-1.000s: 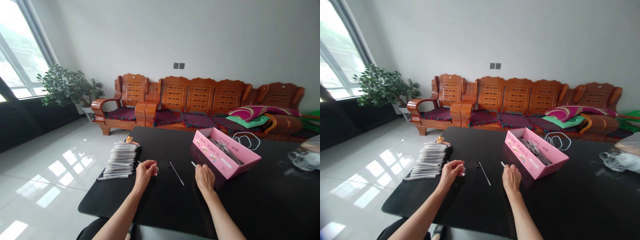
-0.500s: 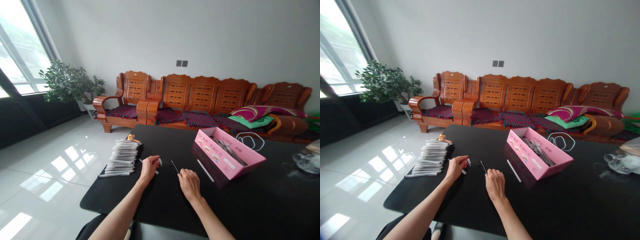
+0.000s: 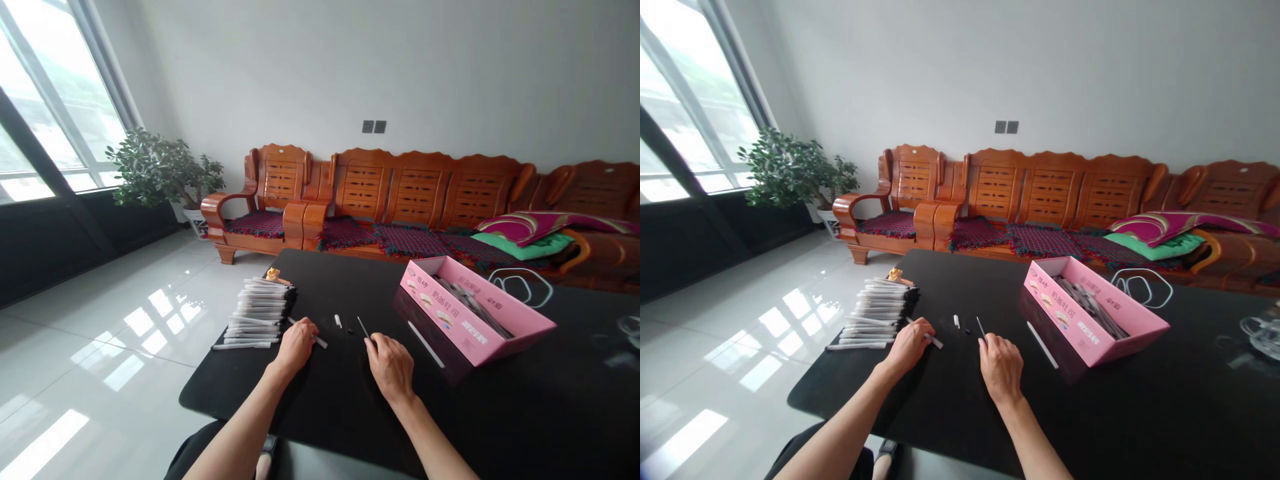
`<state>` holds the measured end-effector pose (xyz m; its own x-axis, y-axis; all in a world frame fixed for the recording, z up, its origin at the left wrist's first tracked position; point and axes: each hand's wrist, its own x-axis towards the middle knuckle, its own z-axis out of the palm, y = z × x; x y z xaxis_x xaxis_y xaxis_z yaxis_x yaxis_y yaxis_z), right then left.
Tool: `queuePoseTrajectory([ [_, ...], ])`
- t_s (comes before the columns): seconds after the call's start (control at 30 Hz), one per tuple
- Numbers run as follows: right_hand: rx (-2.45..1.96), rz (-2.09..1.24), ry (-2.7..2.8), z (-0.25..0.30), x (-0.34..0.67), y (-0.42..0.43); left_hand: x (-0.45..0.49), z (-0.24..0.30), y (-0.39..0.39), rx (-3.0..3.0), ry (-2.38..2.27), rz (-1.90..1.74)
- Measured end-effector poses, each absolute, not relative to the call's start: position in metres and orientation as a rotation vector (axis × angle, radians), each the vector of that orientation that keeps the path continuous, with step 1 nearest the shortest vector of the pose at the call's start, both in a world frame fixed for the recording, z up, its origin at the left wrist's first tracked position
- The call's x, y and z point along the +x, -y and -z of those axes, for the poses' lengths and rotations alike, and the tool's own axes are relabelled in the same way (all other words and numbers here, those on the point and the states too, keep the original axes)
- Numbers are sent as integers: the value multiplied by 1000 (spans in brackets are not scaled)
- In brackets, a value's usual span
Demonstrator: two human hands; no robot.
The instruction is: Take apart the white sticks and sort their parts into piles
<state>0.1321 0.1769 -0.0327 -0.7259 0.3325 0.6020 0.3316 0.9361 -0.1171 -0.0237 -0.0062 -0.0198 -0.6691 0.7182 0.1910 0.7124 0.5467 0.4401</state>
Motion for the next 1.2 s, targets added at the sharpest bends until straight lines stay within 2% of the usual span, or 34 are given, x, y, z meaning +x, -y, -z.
queuePoseTrajectory([
  [0.1, -379, -126, 2371, 27, 137, -165, -19, 10, 3, 1291, -2740, -857],
  [0.2, -294, -357, 2324, 18, 144, -151, -9, -7, 0, 1271, -2633, -1284],
  [0.3, -216, -739, 2284, 7, 148, -137, 3, -24, -2, 1052, -2196, -1914],
  [0.37, -213, -1051, 2264, 4, 148, -129, 9, -31, -3, 874, -1789, -2140],
  [0.47, -336, -1597, 2176, 5, 145, -121, 14, -30, -3, 636, -1372, -2226],
  [0.57, -426, -2144, 1964, 9, 143, -117, 14, -23, -4, 484, -1193, -2234],
  [0.67, -388, -2461, 1768, 8, 144, -115, 12, -16, -7, 435, -1119, -2236],
  [0.83, -319, -2613, 1605, 1, 147, -115, 10, -13, -8, 397, -1078, -2245],
  [1.2, -371, -2674, 1482, 0, 149, -121, 9, -15, -8, 393, -1158, -2251],
])
